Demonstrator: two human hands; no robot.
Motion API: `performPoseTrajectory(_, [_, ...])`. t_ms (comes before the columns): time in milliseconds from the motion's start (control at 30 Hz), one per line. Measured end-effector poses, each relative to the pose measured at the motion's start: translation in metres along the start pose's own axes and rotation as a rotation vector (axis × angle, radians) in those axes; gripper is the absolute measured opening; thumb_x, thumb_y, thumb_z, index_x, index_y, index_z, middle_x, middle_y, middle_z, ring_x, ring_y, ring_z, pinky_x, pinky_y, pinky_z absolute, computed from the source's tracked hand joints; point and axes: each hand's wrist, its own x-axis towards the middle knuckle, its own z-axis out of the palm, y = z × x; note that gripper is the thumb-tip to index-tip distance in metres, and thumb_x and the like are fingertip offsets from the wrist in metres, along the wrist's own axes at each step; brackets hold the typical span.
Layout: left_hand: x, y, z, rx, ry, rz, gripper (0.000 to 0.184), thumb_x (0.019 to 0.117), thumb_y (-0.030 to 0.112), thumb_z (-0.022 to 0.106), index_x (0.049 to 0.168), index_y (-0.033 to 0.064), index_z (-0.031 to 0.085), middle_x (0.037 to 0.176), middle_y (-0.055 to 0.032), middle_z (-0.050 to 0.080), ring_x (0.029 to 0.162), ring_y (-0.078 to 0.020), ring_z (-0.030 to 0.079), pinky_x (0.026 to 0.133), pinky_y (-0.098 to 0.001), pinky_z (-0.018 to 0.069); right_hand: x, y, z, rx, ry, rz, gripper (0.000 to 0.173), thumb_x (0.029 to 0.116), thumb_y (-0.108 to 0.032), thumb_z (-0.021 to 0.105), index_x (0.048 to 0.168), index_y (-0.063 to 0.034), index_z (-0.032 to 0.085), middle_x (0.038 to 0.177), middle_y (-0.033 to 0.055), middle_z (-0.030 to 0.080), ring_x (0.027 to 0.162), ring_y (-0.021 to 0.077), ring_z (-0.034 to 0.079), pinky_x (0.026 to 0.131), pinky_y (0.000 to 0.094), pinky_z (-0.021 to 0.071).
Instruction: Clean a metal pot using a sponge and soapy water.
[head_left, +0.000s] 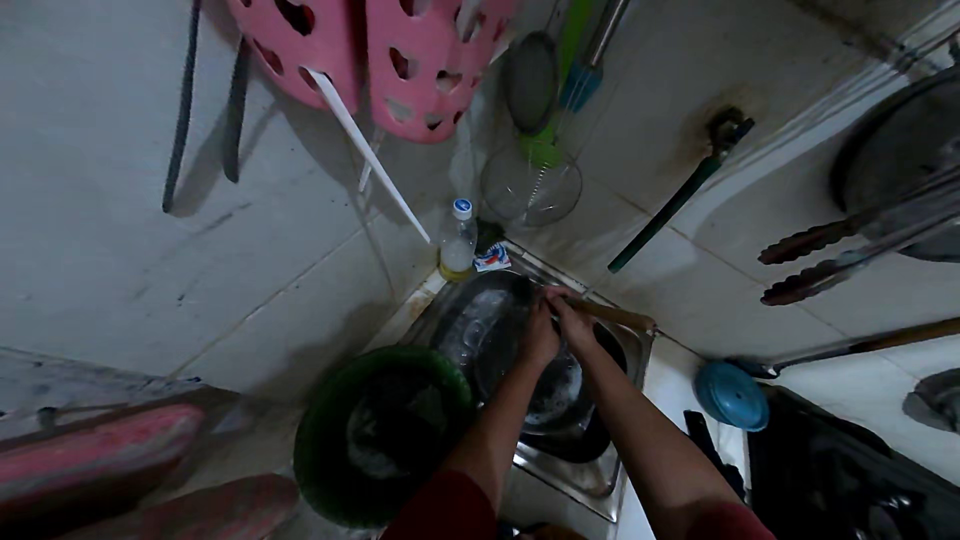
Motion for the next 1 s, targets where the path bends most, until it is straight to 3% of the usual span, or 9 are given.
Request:
performPoseTrajectory(67, [-0.002, 0.002, 0.002, -0.002, 0.0, -0.007, 0.067, 0.0956, 0.004, 0.063, 0.155, -0.0044, 0.033, 0.163, -0.0219, 0.03, 0.148, -0.0337, 0.037, 0.12, -0.0459, 0.0338, 0.0, 0.003, -0.003, 0.004, 0.013, -0.074, 0.018, 0.1028, -0.005, 0.057, 0.116, 0.0032, 0.067, 0.112, 0.0123, 0.071, 0.099, 0.0149, 0.067, 0.089, 0.0339, 0.056])
performPoseTrajectory(167, [0.002, -0.003, 0.005, 0.076, 0.005, 0.009, 0.069, 0.0949, 0.007, 0.065, 0.155, -0.0048, 0.033, 0.165, -0.0236, 0.025, 0.154, -0.0354, 0.022, 0.126, -0.0464, 0.0196, -0.003, 0.004, -0.006, 0.054, 0.05, -0.117, 0.013, 0.0969, 0.004, 0.06, 0.106, 0.0043, 0.069, 0.103, 0.0095, 0.073, 0.093, 0.0119, 0.069, 0.085, 0.0308, 0.0582])
performPoseTrajectory(367, [0.014, -0.003, 0.004, 0.375, -0.019, 0.016, 0.05, 0.099, 0.01, 0.058, 0.148, 0.005, 0.05, 0.164, -0.0163, 0.033, 0.156, -0.038, 0.012, 0.124, -0.0638, -0.0002, -0.008, 0.005, -0.031, -0.039, -0.109, -0.119, 0.015, 0.0944, 0.009, 0.06, 0.104, 0.0068, 0.071, 0.115, 0.0153, 0.072, 0.114, 0.0182, 0.066, 0.1, 0.0351, 0.0549])
performPoseTrajectory(433, [0.019, 0.003, 0.001, 0.392, -0.043, 0.005, 0.04, 0.1017, 0.009, 0.054, 0.141, 0.003, 0.057, 0.156, -0.0152, 0.045, 0.153, -0.035, 0.026, 0.125, -0.0589, 0.0068, -0.011, -0.001, -0.035, -0.061, -0.103, -0.084, 0.015, 0.0943, 0.008, 0.061, 0.105, 0.006, 0.072, 0.115, 0.0145, 0.073, 0.113, 0.0174, 0.067, 0.099, 0.0346, 0.0549])
performPoseTrajectory(500, [0.023, 0.011, -0.005, 0.395, -0.086, -0.04, 0.034, 0.1044, 0.014, 0.052, 0.136, 0.006, 0.061, 0.146, -0.0148, 0.055, 0.14, -0.0329, 0.047, 0.119, -0.0523, 0.0301, -0.017, -0.016, -0.035, -0.106, -0.02, 0.003, 0.017, 0.0965, 0.001, 0.065, 0.112, 0.0052, 0.07, 0.112, 0.0141, 0.073, 0.104, 0.0168, 0.069, 0.094, 0.0341, 0.0562])
performPoseTrajectory(633, [0.026, 0.015, -0.011, 0.416, -0.172, -0.091, 0.042, 0.1033, 0.013, 0.052, 0.145, 0.0106, 0.053, 0.144, -0.0195, 0.055, 0.131, -0.0392, 0.055, 0.104, -0.0573, 0.047, -0.035, -0.045, -0.048, -0.096, 0.143, -0.047, 0.021, 0.1011, -0.009, 0.062, 0.116, 0.0057, 0.065, 0.101, 0.0133, 0.07, 0.083, 0.0145, 0.068, 0.076, 0.0308, 0.0596])
performPoseTrajectory(767, [0.026, 0.019, -0.009, 0.395, -0.195, -0.104, 0.045, 0.1048, 0.017, 0.05, 0.149, 0.0099, 0.049, 0.148, -0.0185, 0.052, 0.134, -0.0373, 0.053, 0.108, -0.0548, 0.0455, -0.062, -0.065, -0.065, -0.081, 0.237, -0.26, 0.027, 0.1044, -0.013, 0.053, 0.123, 0.0063, 0.058, 0.1, 0.0093, 0.069, 0.081, 0.0099, 0.068, 0.077, 0.0282, 0.06])
performPoseTrajectory(933, [0.026, 0.022, -0.003, 0.47, -0.151, -0.032, 0.04, 0.1083, 0.021, 0.044, 0.144, 0.0063, 0.054, 0.144, -0.0215, 0.055, 0.131, -0.0403, 0.055, 0.108, -0.0581, 0.0434, -0.086, -0.076, -0.081, -0.216, 0.407, -0.463, 0.036, 0.102, -0.009, 0.056, 0.135, 0.0044, 0.05, 0.111, 0.0151, 0.069, 0.086, 0.0159, 0.07, 0.077, 0.0343, 0.061])
performPoseTrajectory(1000, [0.027, 0.021, 0.001, 0.462, -0.146, -0.018, 0.039, 0.1074, 0.017, 0.045, 0.144, 0.0053, 0.053, 0.144, -0.0227, 0.055, 0.131, -0.0411, 0.055, 0.108, -0.0588, 0.0436, -0.089, -0.071, -0.088, -0.276, 0.434, -0.559, 0.034, 0.1007, -0.009, 0.06, 0.132, 0.0042, 0.055, 0.112, 0.016, 0.07, 0.085, 0.0177, 0.071, 0.075, 0.035, 0.0621])
